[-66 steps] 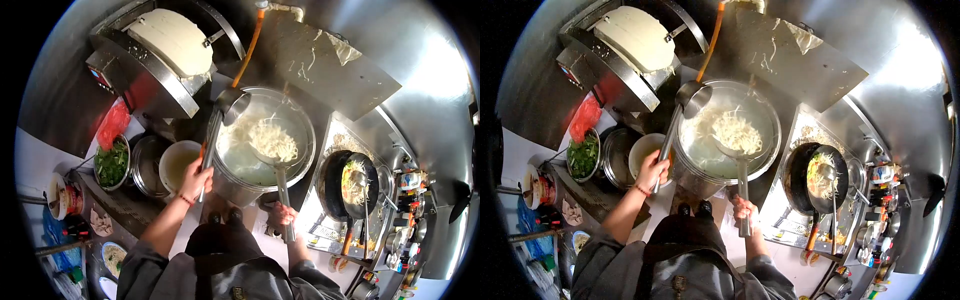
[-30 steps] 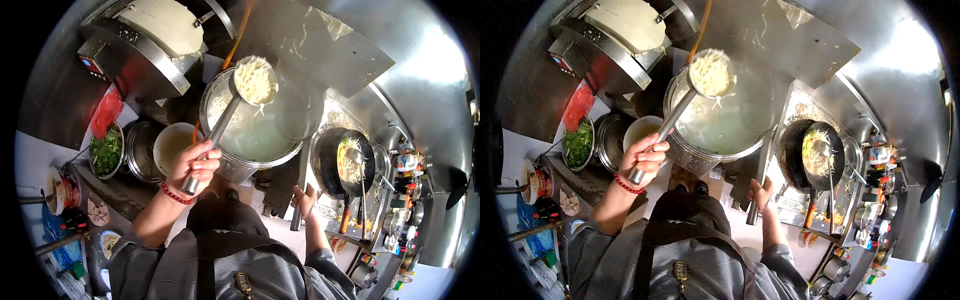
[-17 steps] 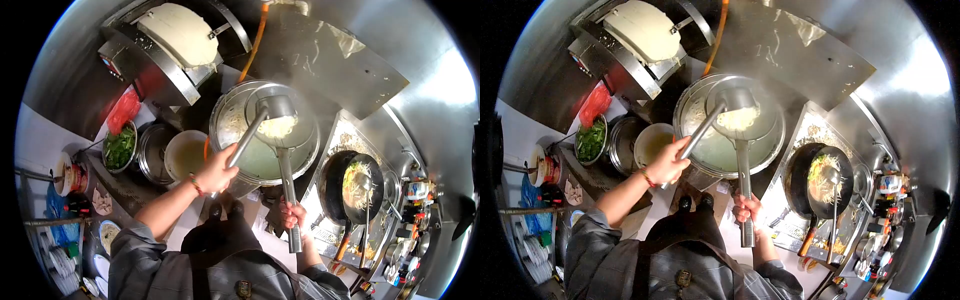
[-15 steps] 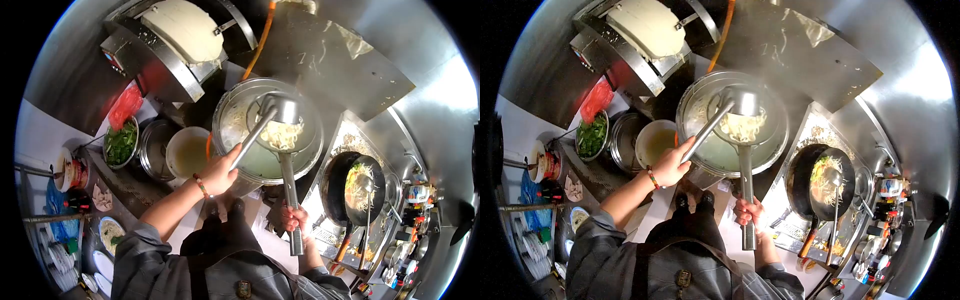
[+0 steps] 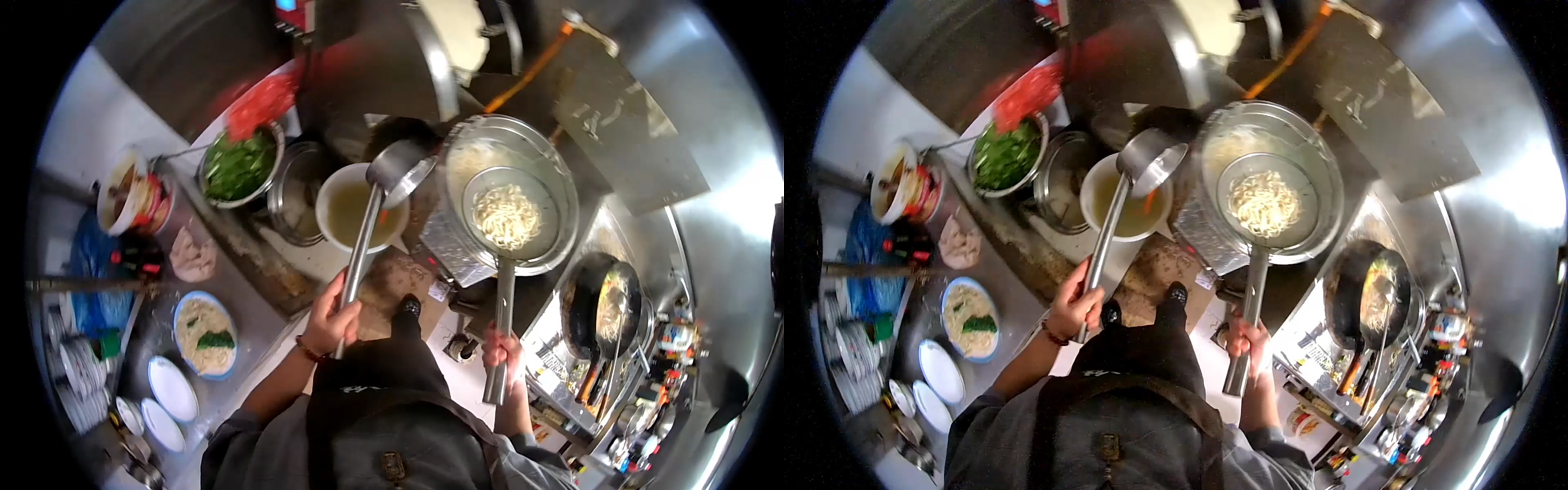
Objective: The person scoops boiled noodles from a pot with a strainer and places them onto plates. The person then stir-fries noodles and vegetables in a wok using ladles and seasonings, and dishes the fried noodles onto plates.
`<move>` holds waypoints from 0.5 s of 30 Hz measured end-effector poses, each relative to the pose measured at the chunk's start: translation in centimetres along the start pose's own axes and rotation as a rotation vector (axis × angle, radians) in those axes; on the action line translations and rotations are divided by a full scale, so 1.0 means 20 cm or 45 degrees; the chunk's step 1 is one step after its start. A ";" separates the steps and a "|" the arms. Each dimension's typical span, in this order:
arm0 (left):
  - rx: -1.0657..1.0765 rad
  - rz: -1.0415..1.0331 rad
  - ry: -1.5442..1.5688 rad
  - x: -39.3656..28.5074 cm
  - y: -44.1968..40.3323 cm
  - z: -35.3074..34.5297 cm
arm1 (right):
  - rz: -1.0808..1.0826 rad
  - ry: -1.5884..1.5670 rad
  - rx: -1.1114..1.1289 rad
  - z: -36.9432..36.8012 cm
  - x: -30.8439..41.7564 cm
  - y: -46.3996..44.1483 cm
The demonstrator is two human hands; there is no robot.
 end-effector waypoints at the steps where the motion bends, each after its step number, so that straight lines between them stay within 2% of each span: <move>1: -0.065 0.049 0.317 0.03 0.04 0.04 | 0.000 0.044 -0.014 -0.07 -0.07 0.07; 2: -0.108 0.092 0.566 0.12 0.06 0.13 | -0.026 0.038 -0.001 -0.16 -0.14 0.14; 4: -0.063 0.166 1.015 0.21 0.06 0.23 | -0.153 -0.104 0.236 -0.33 -0.27 0.24; 5: -0.073 0.170 1.028 0.24 0.06 0.28 | -0.267 -0.208 0.221 -0.37 -0.34 0.26; 7: 0.089 0.243 1.543 0.25 0.05 0.29 | -0.440 -0.345 0.230 -0.42 -0.46 0.24; 8: 0.156 0.221 1.695 0.26 0.03 0.32 | -0.510 -0.363 0.259 -0.43 -0.51 0.20; 10: 0.218 0.227 1.856 0.31 0.00 0.41 | -0.601 -0.242 0.142 -0.41 -0.62 0.04; 12: 0.168 0.232 1.967 0.35 -0.03 0.55 | -0.732 -0.340 0.302 -0.38 -0.76 -0.19; 14: -0.409 -0.003 1.171 0.30 0.02 0.79 | -0.789 -0.220 0.290 -0.29 -0.87 -0.46; 15: -0.515 -0.004 1.175 0.32 0.06 0.89 | -0.840 -0.206 0.379 -0.21 -0.94 -0.62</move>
Point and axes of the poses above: each hand's wrist, its own y-axis away from the middle knuckle, its own z-axis out of the back of the hand, x = y × z, the point moved 8 cm from there along -y, towards the middle knuckle, and after that the axes turned 2 degrees about y, right-handed, at the moved point
